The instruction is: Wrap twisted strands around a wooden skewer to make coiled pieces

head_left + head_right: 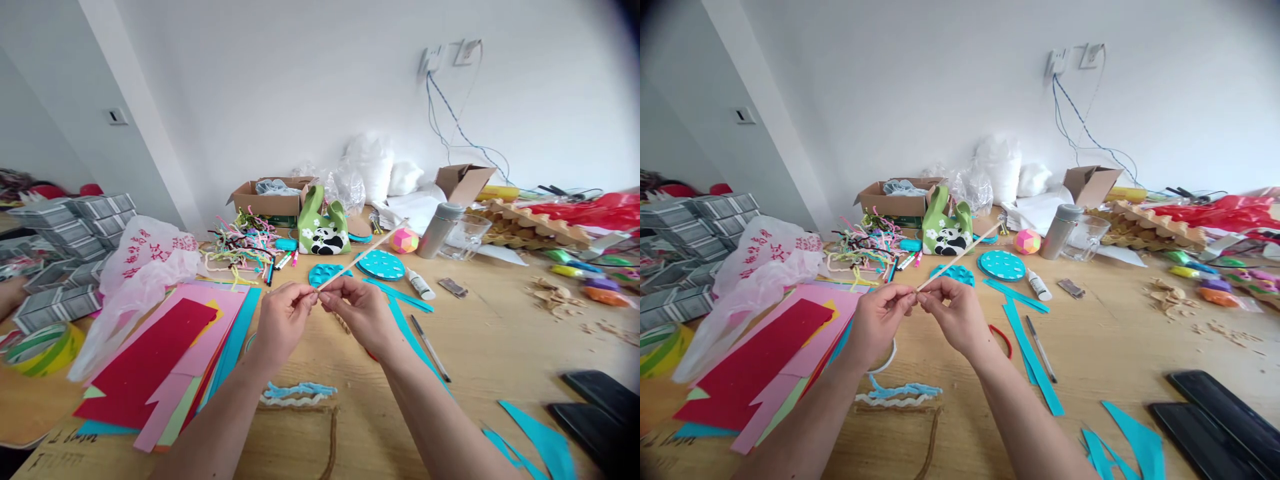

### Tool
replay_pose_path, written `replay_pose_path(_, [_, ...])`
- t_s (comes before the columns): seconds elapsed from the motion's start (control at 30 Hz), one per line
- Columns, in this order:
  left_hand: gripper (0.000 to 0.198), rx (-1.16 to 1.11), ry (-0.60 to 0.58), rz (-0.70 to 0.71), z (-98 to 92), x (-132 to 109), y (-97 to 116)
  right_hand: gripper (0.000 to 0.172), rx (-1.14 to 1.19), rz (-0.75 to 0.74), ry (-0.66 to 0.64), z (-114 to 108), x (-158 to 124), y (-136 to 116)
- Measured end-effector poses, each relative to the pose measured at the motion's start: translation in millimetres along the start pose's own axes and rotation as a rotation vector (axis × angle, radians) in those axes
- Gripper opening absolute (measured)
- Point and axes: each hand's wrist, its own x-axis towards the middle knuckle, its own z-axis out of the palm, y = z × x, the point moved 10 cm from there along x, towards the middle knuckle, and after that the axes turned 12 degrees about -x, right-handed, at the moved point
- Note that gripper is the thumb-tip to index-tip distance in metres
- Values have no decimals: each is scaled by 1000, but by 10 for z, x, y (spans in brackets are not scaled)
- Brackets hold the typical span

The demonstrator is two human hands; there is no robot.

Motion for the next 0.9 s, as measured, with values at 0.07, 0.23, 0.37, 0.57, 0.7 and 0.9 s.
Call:
replay_pose_path(0.07, [20,-107,-44,-81,27,0,-44,19,-27,-18,8,-11,-3,-23])
replay_pose_path(0.23, [23,-262,-116,-243,68,-14,-140,20,-59,-70,16,-24,-24,-98])
replay_pose_path(0.37, [28,-414,-170,-326,96,-16,-186,21,-84,-83,5,-15,-44,-139])
replay_pose_path(0.57, [28,-621,-238,-531,163,-83,-329,23,26,-59,-53,65,-43,-83])
replay_pose_path(0.7, [25,-549,-257,-492,170,-66,-324,21,-39,-45,-29,41,-32,-58])
replay_pose_path(0.9, [17,-231,-216,-306,152,-36,-302,22,-117,54,-88,75,13,91])
